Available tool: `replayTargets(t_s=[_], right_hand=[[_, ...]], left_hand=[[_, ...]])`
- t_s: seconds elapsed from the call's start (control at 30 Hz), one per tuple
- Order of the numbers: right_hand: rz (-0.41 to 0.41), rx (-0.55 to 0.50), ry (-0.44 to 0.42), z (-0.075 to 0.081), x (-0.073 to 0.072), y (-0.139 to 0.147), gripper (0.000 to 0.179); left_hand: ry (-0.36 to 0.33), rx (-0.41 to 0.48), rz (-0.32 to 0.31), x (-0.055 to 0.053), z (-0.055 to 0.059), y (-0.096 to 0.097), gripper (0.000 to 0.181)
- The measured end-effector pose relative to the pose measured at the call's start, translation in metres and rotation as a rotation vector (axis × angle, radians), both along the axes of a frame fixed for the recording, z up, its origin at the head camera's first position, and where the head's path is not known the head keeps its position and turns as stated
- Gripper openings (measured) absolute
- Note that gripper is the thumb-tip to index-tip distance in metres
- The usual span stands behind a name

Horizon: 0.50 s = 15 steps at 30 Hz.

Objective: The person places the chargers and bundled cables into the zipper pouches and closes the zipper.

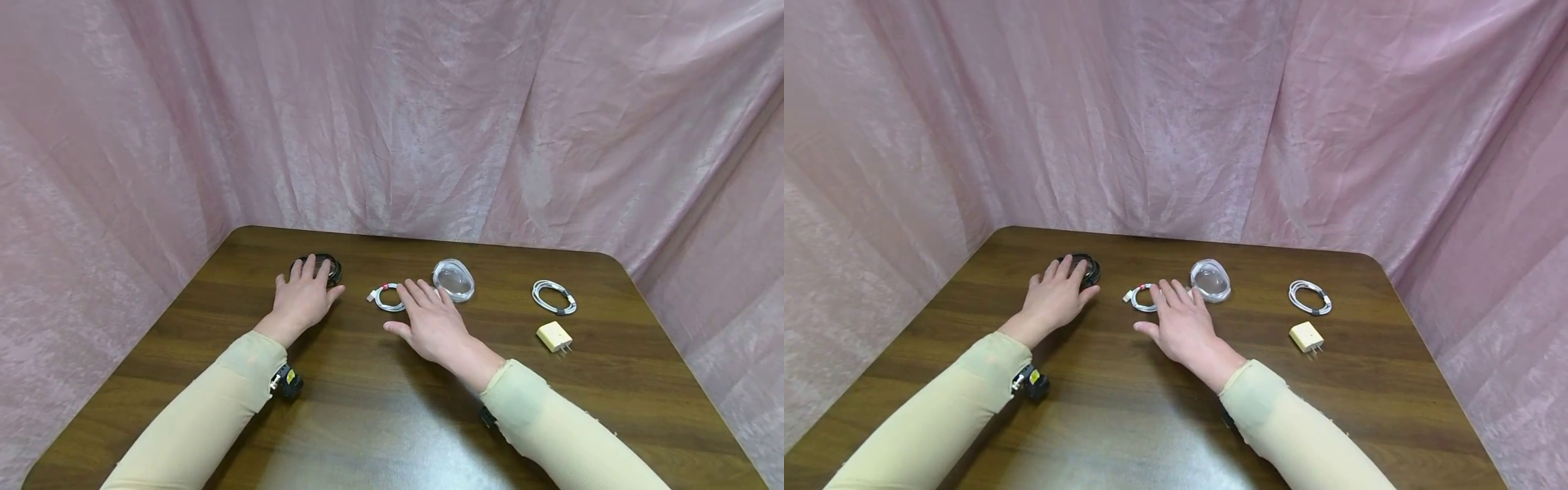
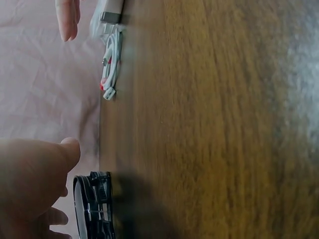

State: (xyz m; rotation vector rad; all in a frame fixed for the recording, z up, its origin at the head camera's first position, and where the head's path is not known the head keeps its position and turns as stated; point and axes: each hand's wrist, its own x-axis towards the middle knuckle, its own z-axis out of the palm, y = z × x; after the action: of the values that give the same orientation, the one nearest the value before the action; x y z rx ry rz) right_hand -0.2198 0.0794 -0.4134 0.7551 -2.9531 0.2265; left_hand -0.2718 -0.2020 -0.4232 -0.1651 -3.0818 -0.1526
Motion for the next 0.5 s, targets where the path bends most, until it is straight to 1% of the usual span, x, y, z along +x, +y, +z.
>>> replayTargets(t_s=[0.2, 0.37, 0.5], right_hand=[[-0.005, 0.011, -0.009, -0.002, -0.0001, -0.0022, 0.082], [-0.009, 0.011, -0.023, -0.0016, -0.0006, -0.0026, 0.081], [-0.011, 0.008, -0.019, -0.0017, -0.0025, -0.0022, 0.079]], left_hand=[[-0.026, 0.002, 0.001, -0.0017, -0.0029, -0.0028, 0.074], [-0.044, -0.019, -0.012, -0.0009, -0.0021, -0.0063, 0.072], [-0.048, -0.022, -0.02, -0.0009, -0.0023, -0.0073, 0.072]])
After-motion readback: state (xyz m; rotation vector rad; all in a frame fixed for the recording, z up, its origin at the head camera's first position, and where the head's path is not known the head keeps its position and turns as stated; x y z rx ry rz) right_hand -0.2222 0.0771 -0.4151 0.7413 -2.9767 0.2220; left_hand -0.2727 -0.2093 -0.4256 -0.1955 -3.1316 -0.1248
